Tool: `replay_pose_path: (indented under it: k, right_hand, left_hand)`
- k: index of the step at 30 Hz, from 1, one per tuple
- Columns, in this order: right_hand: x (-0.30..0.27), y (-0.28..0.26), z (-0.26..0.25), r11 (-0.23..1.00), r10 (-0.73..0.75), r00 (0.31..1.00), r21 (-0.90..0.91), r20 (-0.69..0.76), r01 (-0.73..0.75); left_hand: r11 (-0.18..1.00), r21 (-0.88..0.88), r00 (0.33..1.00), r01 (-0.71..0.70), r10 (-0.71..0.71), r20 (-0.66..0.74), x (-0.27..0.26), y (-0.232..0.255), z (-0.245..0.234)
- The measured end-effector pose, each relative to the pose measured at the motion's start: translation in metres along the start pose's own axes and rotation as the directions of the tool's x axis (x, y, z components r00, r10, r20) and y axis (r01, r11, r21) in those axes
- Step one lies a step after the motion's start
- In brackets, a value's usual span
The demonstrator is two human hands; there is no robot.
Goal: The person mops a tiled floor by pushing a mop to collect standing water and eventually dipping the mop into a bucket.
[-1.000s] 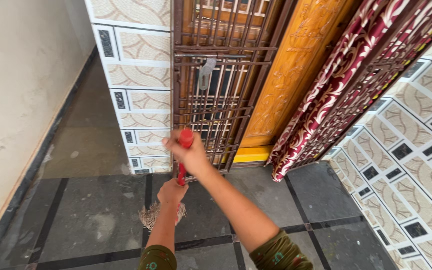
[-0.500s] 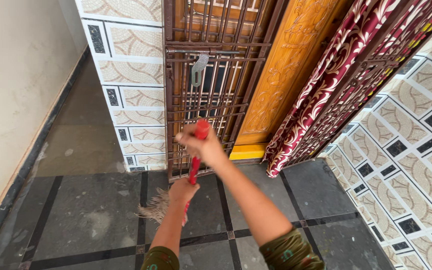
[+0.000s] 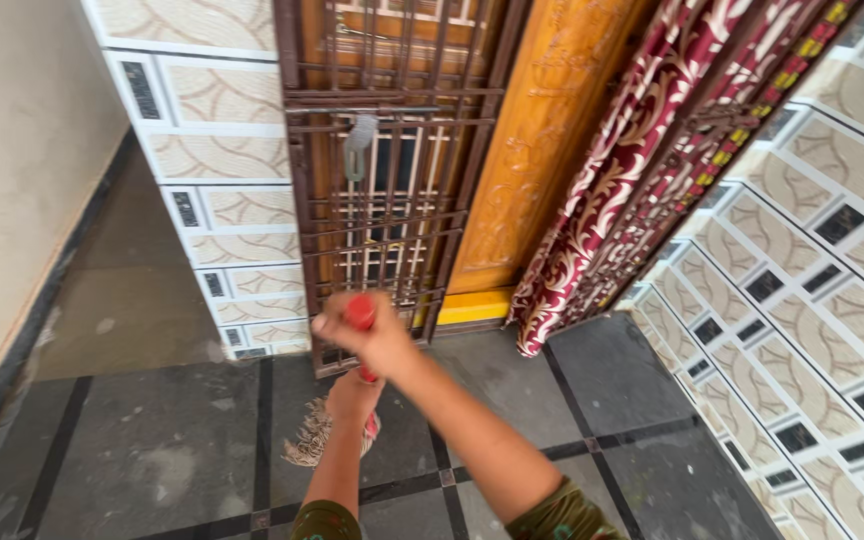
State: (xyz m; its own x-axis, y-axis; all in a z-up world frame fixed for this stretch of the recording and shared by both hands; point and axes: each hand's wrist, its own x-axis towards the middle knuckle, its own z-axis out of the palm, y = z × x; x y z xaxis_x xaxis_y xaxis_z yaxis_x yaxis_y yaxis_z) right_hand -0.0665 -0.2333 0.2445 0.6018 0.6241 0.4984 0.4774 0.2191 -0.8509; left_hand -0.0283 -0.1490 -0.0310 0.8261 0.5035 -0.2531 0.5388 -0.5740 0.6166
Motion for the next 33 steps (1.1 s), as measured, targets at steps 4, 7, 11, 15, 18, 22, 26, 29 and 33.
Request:
replay_pose_path:
  k: [4,7,11,15,18,22,26,29,33]
  right_hand:
    - [-0.032,0.008,0.006,0.998,0.048,0.995,-0.042,0.083,-0.045]
    - [-0.047,0.012,-0.002,0.993,-0.005,0.997,-0.12,0.072,0.013]
    - [-0.041,0.005,-0.03,0.985,0.017,0.999,-0.172,0.032,-0.012]
    - [-0.02,-0.013,-0.071,0.991,0.125,0.992,0.049,-0.028,-0.124]
    - [-0.007,-0.025,-0.103,0.933,0.285,0.955,0.251,-0.078,-0.258]
    - [-0.008,-0.026,-0.113,0.937,0.248,0.962,0.282,-0.117,-0.207]
    - [-0.022,-0.019,-0.104,0.97,0.216,0.956,0.158,-0.197,-0.187]
    - [-0.047,-0.007,-0.088,0.997,-0.062,0.997,-0.048,-0.048,0.059]
    - [-0.086,-0.001,-0.068,0.972,0.013,1.0,-0.234,-0.008,-0.015]
  left_hand:
    - [0.909,-0.15,0.915,-0.39,0.363,-0.177,0.014,-0.022,0.019]
    - [0.826,-0.209,0.846,-0.524,0.475,-0.242,0.011,-0.018,0.031]
    - [0.976,-0.176,0.983,-0.131,0.151,0.106,-0.01,0.013,0.023]
    - [0.981,0.023,0.98,-0.193,0.192,0.049,-0.023,0.048,0.032]
    - [0.988,0.012,0.988,-0.151,0.15,0.045,-0.035,0.067,0.041]
    - [0.997,0.021,0.995,-0.079,0.078,0.064,-0.044,0.088,0.039]
    - [0.998,-0.001,0.998,-0.055,0.055,0.038,-0.041,0.088,0.042]
    - [1.0,-0.015,0.995,-0.015,0.016,0.099,-0.032,0.077,0.057]
    - [0.732,-0.522,0.899,-0.437,0.357,-0.252,-0.019,0.043,0.098]
